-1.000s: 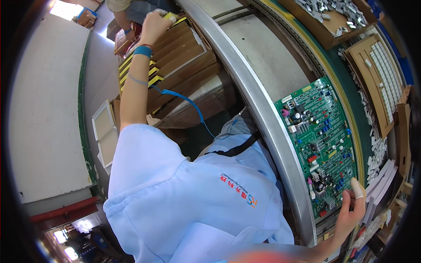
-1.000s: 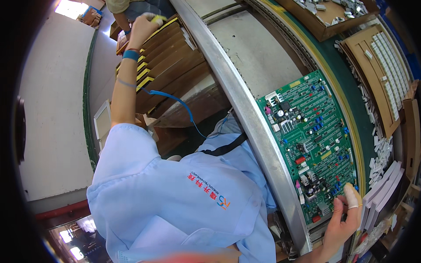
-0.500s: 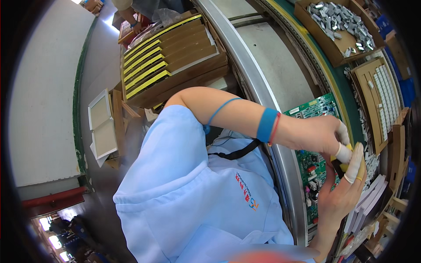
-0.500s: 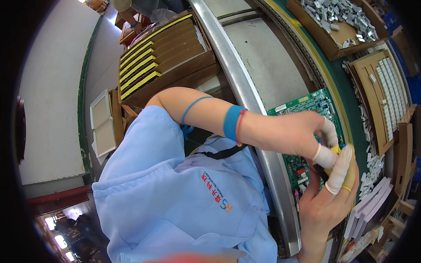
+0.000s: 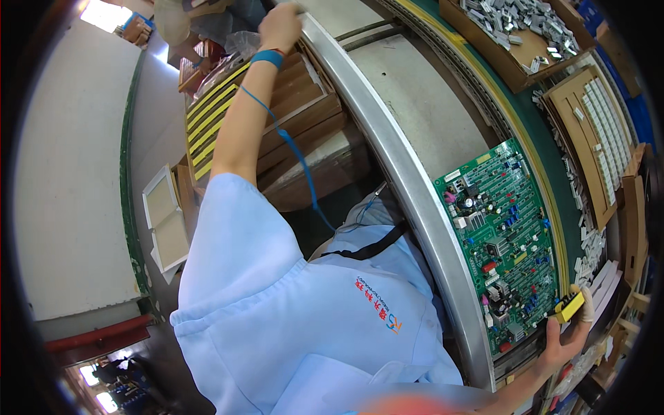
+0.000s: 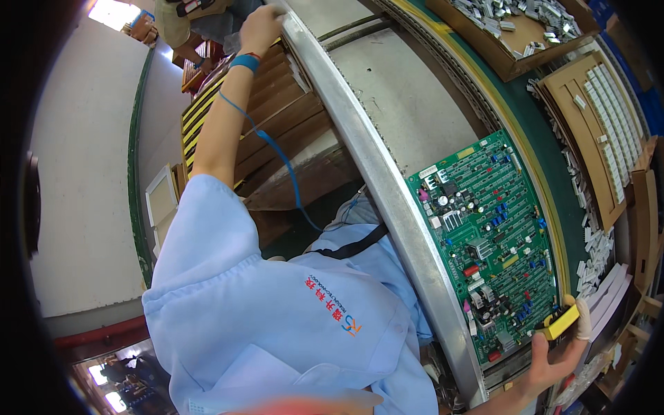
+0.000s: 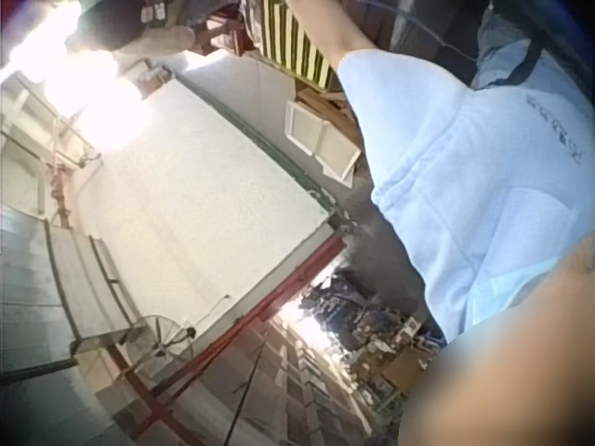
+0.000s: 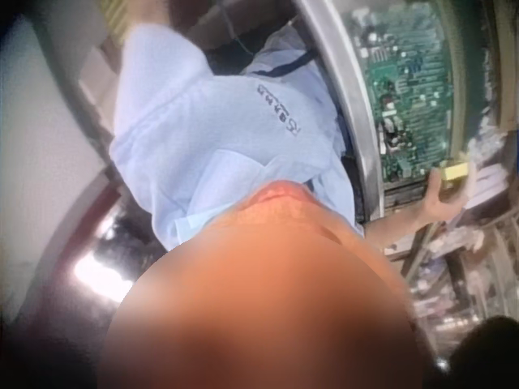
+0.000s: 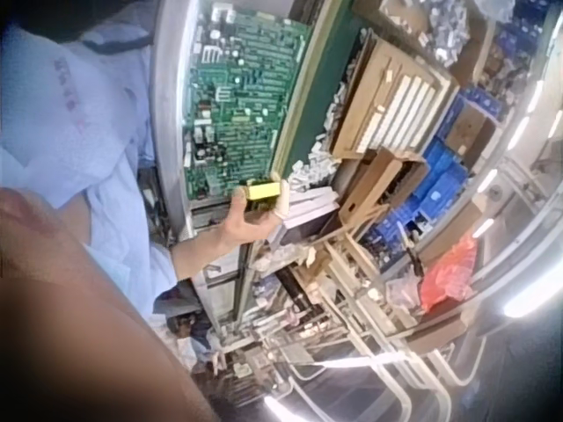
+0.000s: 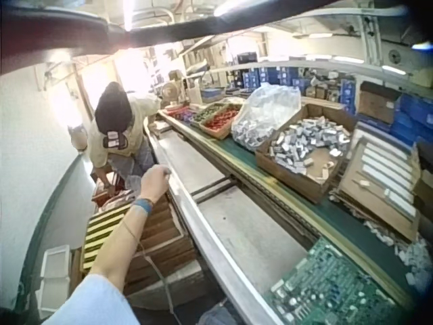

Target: Assembling electronic components onto printed circuit boards (PCBs) on a production line.

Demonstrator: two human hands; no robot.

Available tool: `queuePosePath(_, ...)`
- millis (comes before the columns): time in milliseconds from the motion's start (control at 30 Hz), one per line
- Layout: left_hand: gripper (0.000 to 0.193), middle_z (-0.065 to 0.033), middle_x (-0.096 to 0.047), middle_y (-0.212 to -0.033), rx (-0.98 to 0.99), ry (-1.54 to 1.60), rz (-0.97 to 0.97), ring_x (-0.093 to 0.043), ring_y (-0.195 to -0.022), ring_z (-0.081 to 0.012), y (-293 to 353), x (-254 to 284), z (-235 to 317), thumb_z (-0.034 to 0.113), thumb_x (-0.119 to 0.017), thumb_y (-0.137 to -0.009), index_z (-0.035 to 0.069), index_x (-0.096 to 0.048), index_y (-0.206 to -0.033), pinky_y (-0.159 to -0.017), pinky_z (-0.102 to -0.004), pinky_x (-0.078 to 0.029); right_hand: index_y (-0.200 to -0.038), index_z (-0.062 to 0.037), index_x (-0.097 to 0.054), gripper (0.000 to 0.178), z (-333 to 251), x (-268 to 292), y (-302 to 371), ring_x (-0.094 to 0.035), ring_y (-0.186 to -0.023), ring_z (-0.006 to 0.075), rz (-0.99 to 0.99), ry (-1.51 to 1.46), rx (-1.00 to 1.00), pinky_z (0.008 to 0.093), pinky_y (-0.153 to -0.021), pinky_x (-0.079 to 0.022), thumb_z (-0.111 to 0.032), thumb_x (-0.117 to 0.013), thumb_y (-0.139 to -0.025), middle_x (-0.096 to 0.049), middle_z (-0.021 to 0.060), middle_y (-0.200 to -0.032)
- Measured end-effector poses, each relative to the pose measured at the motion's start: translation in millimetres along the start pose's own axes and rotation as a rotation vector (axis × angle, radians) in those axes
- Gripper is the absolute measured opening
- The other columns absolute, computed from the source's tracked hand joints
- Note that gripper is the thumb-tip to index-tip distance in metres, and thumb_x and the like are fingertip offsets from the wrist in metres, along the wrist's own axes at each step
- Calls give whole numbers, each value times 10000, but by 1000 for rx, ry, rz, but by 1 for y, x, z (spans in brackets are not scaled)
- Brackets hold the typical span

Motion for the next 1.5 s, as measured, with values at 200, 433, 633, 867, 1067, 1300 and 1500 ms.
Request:
queuePosePath(200,193,-158,-669,-994,117,-6,-380,-628,-969,-340,21,-70,-38,258,-612,-816,168,-701,-961,-844,-432,-496,-1357,56,-362,688,12,17,25,-505,-1140,225,124,-127,-113,310,-975,-390,-185,-649,-780,-512,187,-1254)
queuePosePath(433,195,-127,-619,-667,236,242,-694,-544,-467,-202,34,-71,-55,179,-656,-811,-6,-673,-871,-514,-361,-460,-1359,58,-371,654,10,6,25,-512,-1158,238,99,-238,-130,332,-988,-404,-94,-623,-775,-517,185,-1259)
queuePosePath(633,450,-105,-632,-1135,-1477,-670,-742,-564,-1093,-264,37,-175,-63,100,-649,-690,107,-624,-1139,-958,-382,-432,-1308,64,-414,634,4,4,42,-526,-1138,219,100,-183,-174,339,-961,-434,-37,-703,-754,-492,161,-1276)
queuePosePath(867,245,-180,-657,-839,-489,-76,-1148,-618,-710,-326,-30,-243,-154,108,-547,-786,-5,-637,-983,-636,-451,-479,-1190,19,-553,519,8,20,75,-555,-1096,212,150,50,-210,324,-928,-448,7,-719,-698,-549,124,-1199)
queuePosePath(1067,185,-145,-540,-641,165,92,-1120,-518,-537,-276,-7,-221,-90,112,-556,-693,-31,-614,-795,-494,-432,-408,-1056,-24,-610,425,-9,-3,70,-605,-923,283,57,375,-79,306,-807,-484,43,-693,-645,-593,151,-1077)
queuePosePath(1300,294,-178,-569,-642,-45,-74,-969,-577,-565,-272,-9,-146,-93,243,-547,-769,-46,-601,-772,-555,-419,-448,-1040,-68,-630,477,-5,-8,69,-584,-907,289,-65,527,20,410,-934,-442,-31,-744,-578,-618,114,-1023)
queuePosePath(1500,314,-267,-630,-793,-398,-227,-505,-620,-795,-430,-16,-118,-64,260,-555,-808,-37,-636,-869,-760,-474,-481,-1028,-72,-643,468,8,-12,71,-586,-919,268,-73,577,25,473,-985,-394,-47,-752,-574,-630,102,-1012)
Point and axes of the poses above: each hand's wrist, its own y-axis away from the middle knuckle, its own x-axis out of the back of the hand, z = x × y, the point moved 8 cm from there along -y, towards the middle knuckle
